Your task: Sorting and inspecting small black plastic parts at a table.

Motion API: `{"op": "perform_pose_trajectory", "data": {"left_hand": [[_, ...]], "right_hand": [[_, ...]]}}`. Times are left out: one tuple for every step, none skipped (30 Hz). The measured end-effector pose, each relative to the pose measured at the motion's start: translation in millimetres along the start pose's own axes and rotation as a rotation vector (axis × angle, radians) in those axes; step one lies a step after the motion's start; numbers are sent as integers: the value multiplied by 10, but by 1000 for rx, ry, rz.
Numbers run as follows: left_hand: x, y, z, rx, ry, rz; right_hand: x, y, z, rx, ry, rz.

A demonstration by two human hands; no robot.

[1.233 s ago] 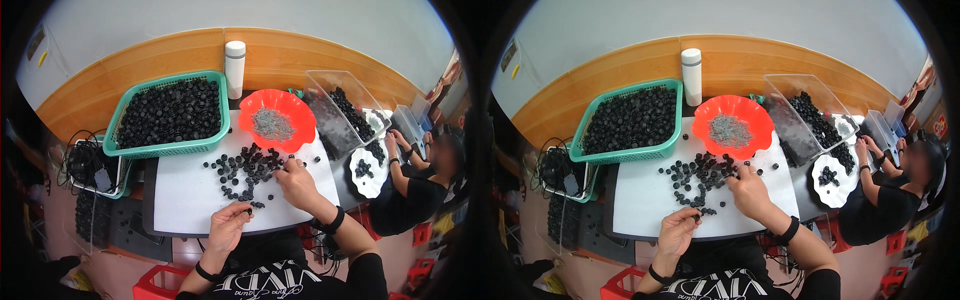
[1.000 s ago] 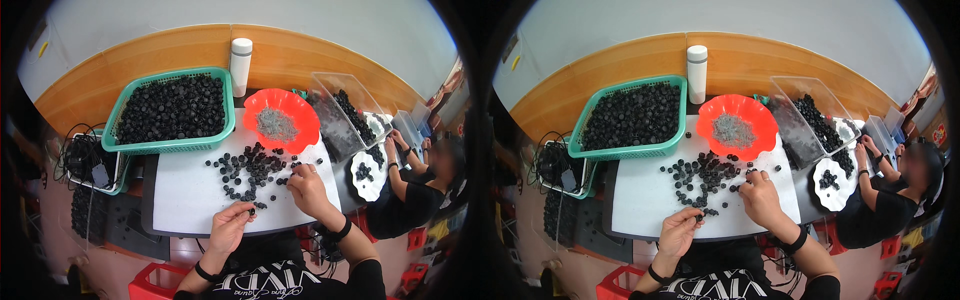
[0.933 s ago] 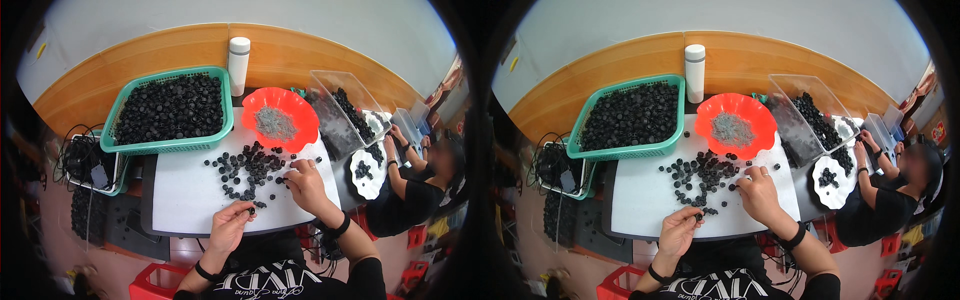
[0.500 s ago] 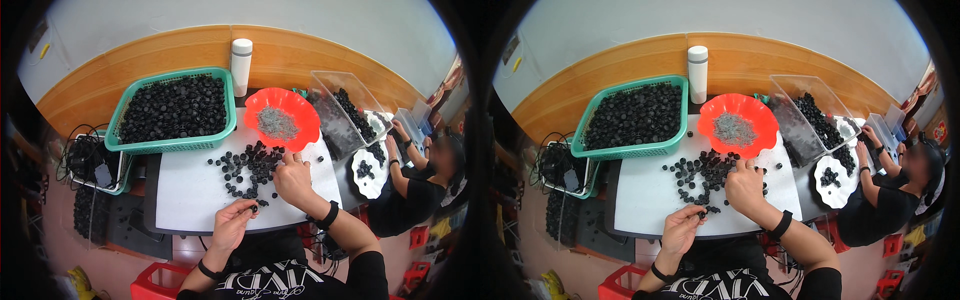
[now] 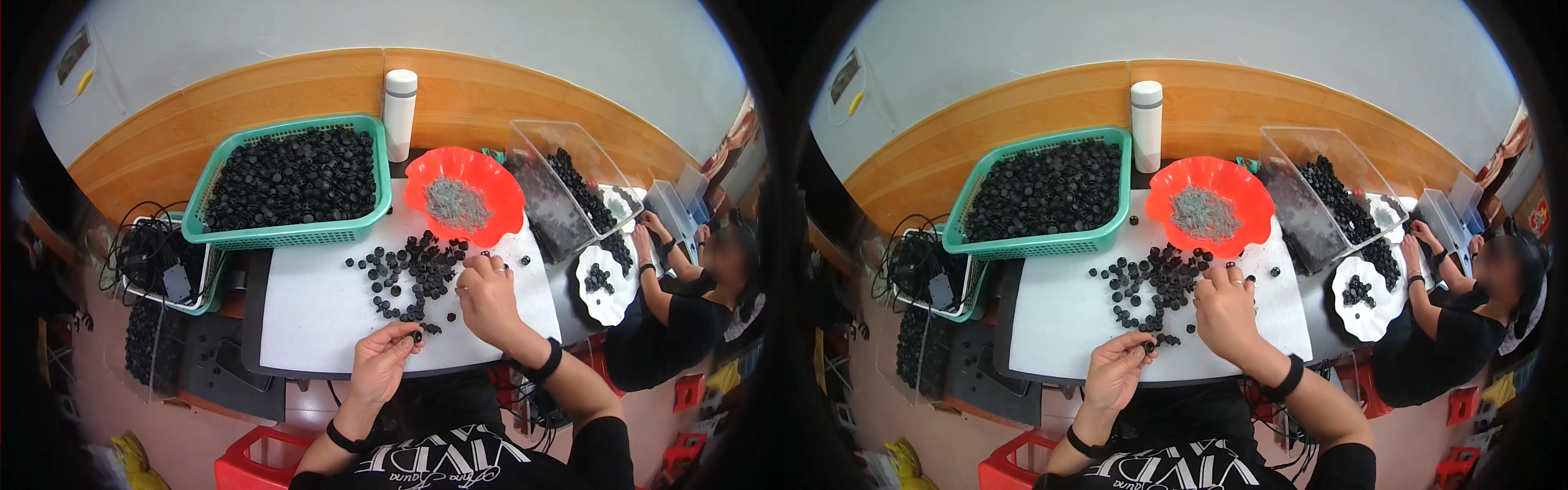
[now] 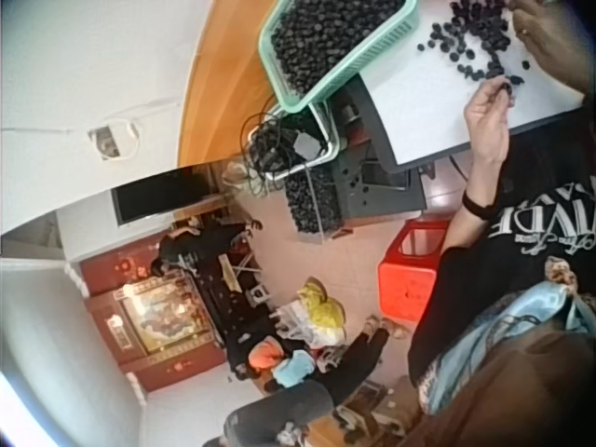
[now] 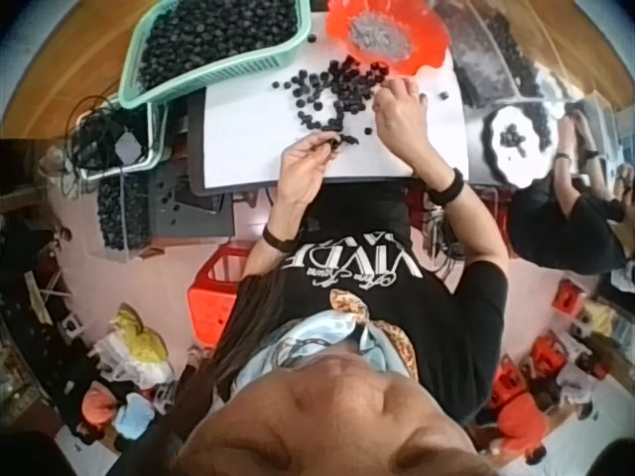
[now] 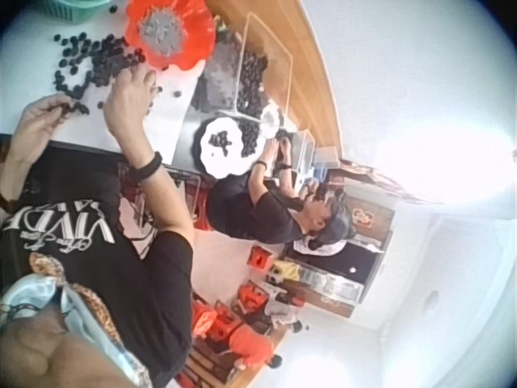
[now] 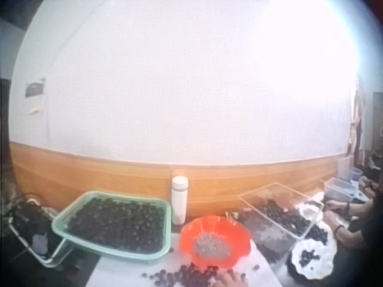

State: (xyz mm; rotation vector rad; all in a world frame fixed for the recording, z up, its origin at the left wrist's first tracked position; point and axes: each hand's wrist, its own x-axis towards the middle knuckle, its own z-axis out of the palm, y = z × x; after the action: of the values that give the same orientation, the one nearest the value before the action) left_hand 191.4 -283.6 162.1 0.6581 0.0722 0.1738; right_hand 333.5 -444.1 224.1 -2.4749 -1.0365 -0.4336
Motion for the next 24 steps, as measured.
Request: {"op": "perform_pose_trajectory", "data": {"left_hand": [[-14,5,6,-36,5,-30],[-18,8,14,-37,8,-28],[-15,9,15,-45,21,-46],[-13,6,15,-52,35,-64],[-23,4,19,-52,37,-64],[-48,14,34,21,42,-36],[-54,8,50,93,45,-11],[-55,2,65,93,46,-11],[-56,-3,78,152,44,21],[-59,-9,79,212,40,47],[-48,-13,72,213,40,43],[-27,-13,60,203,52,41],[-14,-13,61,194,64,39],[-18,-14,68,195,63,36],[-26,-14,79,203,68,39],[-27,-12,86,210,76,48],[-26,-14,88,209,77,51],[-23,-17,88,200,72,52],[-32,-16,79,192,70,52],[-33,-15,74,192,73,54],[-27,-14,73,186,67,54],[-25,-12,73,180,61,53],[-23,-13,66,179,63,53],[-22,-15,56,177,50,57]], "right_hand": [[-33,-51,-69,0,-2,-4],[-84,-107,-135,186,41,-5],[-149,-144,-157,372,85,-4],[-225,-181,-139,373,84,-4],[-311,-231,-108,450,124,23],[-384,-274,-91,527,164,47],[-442,-254,-49,479,221,68],[-490,-207,-1,480,220,67],[-534,-144,44,453,254,114],[-570,-108,76,424,290,166],[-572,-106,92,430,282,182],[-550,-113,111,429,282,186],[-510,-124,126,422,274,141],[-482,-130,143,415,265,95],[-472,-118,181,408,265,78],[-471,-97,206,408,264,76],[-477,-81,227,392,250,74],[-478,-71,235,375,236,72],[-486,-78,243,378,233,70],[-493,-83,246,364,230,59],[-495,-87,250,349,228,48],[-493,-91,251,350,225,48],[-490,-94,252,346,229,33],[-489,-97,252,343,233,18]]}}
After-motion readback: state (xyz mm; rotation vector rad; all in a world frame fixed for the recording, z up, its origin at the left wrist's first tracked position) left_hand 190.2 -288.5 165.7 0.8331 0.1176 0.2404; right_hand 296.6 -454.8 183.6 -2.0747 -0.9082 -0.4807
